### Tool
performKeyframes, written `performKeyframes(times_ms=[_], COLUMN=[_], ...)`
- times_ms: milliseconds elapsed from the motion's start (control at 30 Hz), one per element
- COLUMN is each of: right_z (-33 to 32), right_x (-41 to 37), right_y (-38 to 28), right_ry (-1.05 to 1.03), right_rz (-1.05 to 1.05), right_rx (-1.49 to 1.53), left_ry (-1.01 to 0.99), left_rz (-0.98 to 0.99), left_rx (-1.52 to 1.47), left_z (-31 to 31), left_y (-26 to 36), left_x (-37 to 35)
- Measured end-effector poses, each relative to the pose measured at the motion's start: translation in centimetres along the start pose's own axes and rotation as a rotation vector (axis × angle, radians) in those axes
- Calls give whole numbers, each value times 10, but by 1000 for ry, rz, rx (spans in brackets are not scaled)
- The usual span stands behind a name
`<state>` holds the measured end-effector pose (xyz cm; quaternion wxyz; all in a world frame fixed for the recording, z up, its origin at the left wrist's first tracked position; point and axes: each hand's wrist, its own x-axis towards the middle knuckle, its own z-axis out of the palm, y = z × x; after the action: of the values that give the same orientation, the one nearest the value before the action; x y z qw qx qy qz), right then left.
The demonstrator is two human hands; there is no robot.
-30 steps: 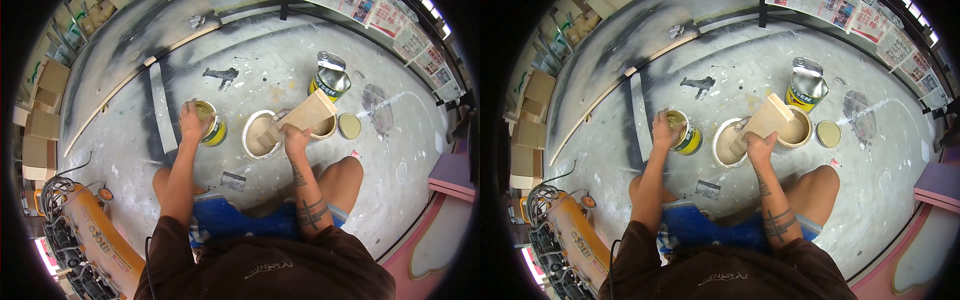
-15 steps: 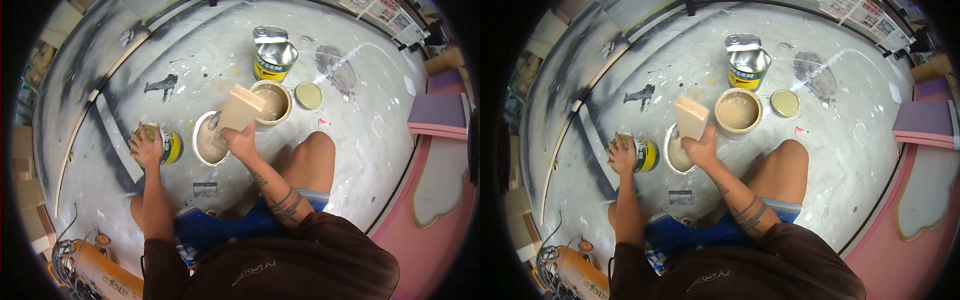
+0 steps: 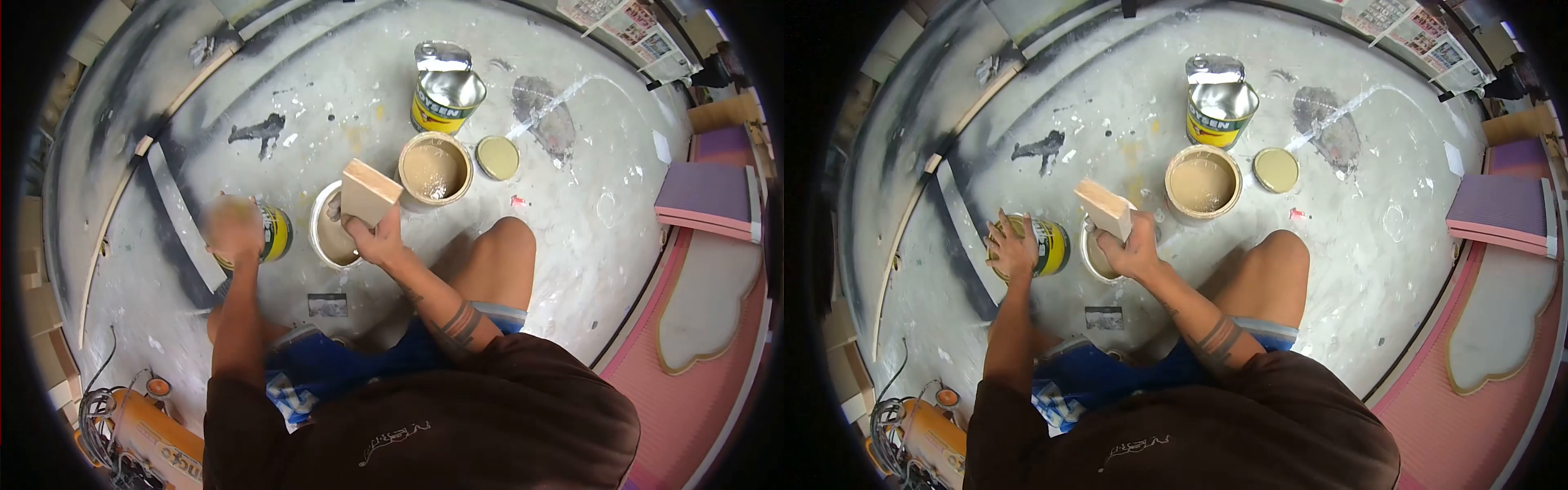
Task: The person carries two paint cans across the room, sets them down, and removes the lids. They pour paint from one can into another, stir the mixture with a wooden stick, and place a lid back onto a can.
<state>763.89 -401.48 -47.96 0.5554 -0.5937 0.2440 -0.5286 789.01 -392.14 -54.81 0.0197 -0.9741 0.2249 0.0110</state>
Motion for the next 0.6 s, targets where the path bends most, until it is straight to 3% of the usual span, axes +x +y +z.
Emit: performKeyframes(times_ms=[167, 233, 300, 367, 433, 467, 533, 600], right_z=[6, 6, 11, -8, -8, -18, -43, -42], right_x=[14, 9, -15, -34, -42, -35, -12, 9], right_y=[-9, 18, 75, 121, 91, 82, 70, 67], right_ry=[-22, -22, 178, 50, -60, -84, -419, -468], right_rz=[-72, -158, -23, 159, 360, 382, 267, 260], right_rx=[-49, -117, -38, 60, 453, 448, 20, 60], left_ry=[-72, -105, -29, -26, -13, 23, 22, 47], left_rz=[24, 0, 62, 54, 31, 62, 55, 72], left_rx=[31, 28, 10, -24, -47, -71, -85, -114], left_z=[0, -11, -8, -12, -9, -9, -8, -7], left_y=[-6, -6, -10, -12, -14, -14, -16, -18], left_x=[4, -2, -1, -1, -3, -1, 0, 0])
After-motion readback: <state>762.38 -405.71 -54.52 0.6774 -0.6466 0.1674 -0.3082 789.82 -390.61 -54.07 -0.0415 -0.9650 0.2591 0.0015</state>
